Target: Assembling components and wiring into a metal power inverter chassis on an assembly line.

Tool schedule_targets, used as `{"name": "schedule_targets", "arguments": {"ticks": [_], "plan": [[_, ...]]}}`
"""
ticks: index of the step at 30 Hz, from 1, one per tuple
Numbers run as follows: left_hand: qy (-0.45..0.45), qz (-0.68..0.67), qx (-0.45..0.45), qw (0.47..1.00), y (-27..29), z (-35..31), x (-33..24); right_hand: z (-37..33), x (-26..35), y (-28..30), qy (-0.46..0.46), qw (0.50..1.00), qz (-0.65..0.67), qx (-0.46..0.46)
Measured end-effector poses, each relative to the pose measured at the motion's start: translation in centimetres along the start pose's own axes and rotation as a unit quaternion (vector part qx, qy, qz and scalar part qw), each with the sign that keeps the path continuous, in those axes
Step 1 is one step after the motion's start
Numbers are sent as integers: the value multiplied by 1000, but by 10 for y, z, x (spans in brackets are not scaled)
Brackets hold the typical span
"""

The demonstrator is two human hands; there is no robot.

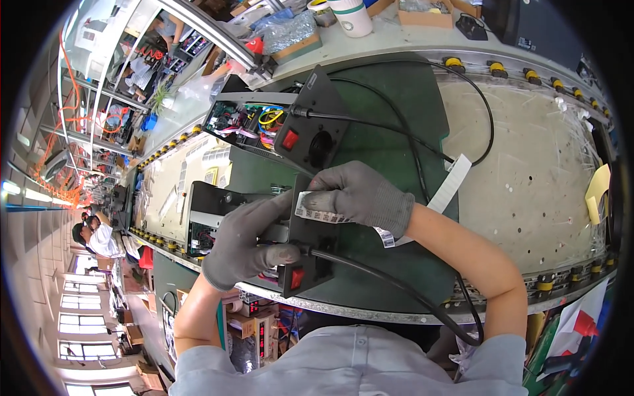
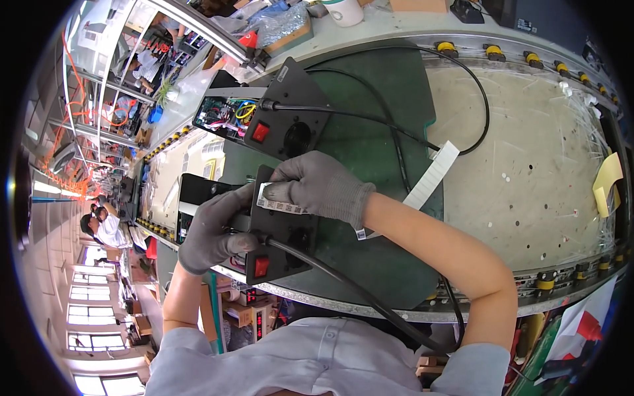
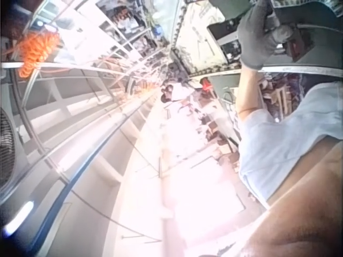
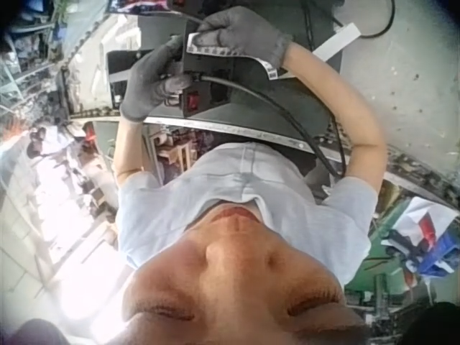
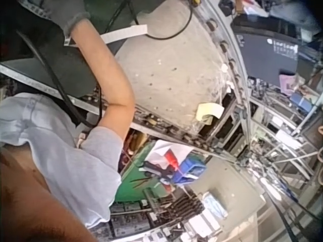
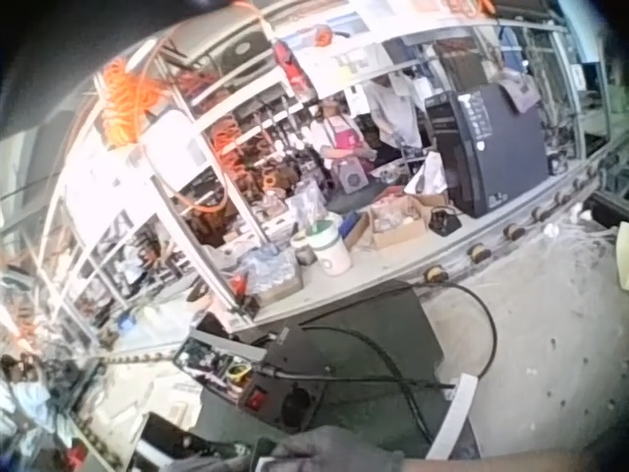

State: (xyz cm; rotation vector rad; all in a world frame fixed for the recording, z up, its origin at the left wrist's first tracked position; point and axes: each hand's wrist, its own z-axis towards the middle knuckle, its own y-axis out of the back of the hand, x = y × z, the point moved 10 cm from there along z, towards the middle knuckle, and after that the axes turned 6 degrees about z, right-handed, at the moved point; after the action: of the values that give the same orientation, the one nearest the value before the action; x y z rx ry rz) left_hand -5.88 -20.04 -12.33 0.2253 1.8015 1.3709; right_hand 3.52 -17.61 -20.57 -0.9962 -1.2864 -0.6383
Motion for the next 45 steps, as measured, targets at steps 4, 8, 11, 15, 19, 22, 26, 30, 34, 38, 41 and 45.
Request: {"name": "schedule_targets", "arguments": {"ticks": [4, 8, 11, 15, 19, 22, 26, 30, 34, 38, 41, 45], "plan": [[-1, 0, -7, 1000, 1, 0, -3, 4, -5, 0, 1, 1000, 24, 3], [7, -14, -6, 1000, 0, 1, -1, 5, 1, 2, 18, 1000, -22, -3], [18, -28, -1, 999, -1, 2, 0, 3, 2, 3, 10, 999, -34, -4], [17, -42, -6, 999, -2, 0, 2, 5, -2, 1, -3, 999, -40, -2], [37, -61, -6, 997, -3, 1, 3, 4, -2, 2, 13, 999, -36, -7], [45, -57, -4, 997, -4, 1, 5, 4, -5, 3, 17, 1000, 2, 1], [47, -65, -8, 997, -4, 1, 7, 6, -2, 2, 35, 999, -14, 6], [58, -74, 3, 996, -6, 2, 6, 6, -2, 1, 13, 999, -28, 12], [71, -70, 2, 995, -6, 2, 8, 6, 0, 2, 25, 999, -36, 11], [75, -71, -2, 995, -6, -1, 12, 6, 2, 2, 28, 998, -49, 9], [74, -74, -1, 995, -7, -1, 12, 7, 1, 2, 36, 998, -46, 12], [71, -77, -1, 995, -6, -1, 11, 5, 2, 2, 45, 998, -43, 10]]}}
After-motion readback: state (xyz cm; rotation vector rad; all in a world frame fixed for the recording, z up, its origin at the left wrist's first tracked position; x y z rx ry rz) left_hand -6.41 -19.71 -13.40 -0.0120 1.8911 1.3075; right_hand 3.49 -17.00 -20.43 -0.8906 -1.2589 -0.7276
